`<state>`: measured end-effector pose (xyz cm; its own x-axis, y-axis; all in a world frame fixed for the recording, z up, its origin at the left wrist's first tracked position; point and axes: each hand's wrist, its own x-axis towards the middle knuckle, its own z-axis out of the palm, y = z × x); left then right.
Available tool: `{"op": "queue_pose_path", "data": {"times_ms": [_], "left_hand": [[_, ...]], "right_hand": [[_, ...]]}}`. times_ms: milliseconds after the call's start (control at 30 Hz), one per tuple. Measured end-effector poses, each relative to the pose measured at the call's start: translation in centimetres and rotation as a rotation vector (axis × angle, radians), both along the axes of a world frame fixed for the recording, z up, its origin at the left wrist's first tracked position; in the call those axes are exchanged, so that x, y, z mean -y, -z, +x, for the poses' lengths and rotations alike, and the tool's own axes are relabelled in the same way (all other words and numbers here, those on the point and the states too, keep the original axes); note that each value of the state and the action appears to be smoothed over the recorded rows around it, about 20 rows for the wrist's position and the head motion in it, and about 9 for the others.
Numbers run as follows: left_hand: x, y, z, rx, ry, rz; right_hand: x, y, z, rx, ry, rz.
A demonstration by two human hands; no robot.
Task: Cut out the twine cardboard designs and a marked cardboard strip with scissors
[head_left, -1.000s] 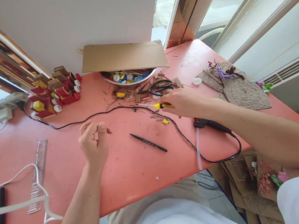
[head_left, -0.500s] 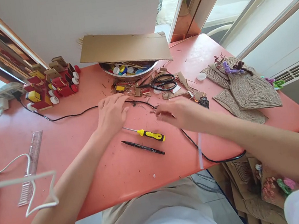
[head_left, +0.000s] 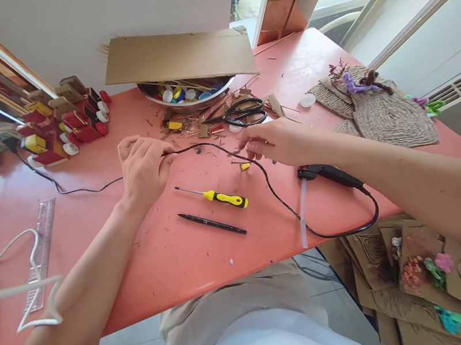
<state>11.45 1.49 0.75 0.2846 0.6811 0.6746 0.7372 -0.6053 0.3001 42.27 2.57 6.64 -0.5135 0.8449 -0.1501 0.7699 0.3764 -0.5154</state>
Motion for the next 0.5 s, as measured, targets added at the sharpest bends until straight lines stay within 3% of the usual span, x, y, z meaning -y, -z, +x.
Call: {"op": "queue_pose_path", "data": {"times_ms": [167,333,400,500], "left_hand": [[0.5,0.0,-0.1,0.028,-0.066,-0.046],[0.1,-0.3,0.4,0.051,-0.086,-0.068],[0.2,-0.6,0.0,0.035,-0.081,-0.068],[0.5,-1.0,-0.9,0.008,-0.060,-0.051]], "right_hand": [[-0.1,-0.2,-1.2,-0.332,-0.004,-0.243],[-1.0,1.1,-2.1,-0.485,-0.351,-0.497],[-0.9,1.3,-2.1,-0.430,-0.449,-0.459],[-0.3,0.9,-1.7,-0.248,-0.468,-0.262]]}}
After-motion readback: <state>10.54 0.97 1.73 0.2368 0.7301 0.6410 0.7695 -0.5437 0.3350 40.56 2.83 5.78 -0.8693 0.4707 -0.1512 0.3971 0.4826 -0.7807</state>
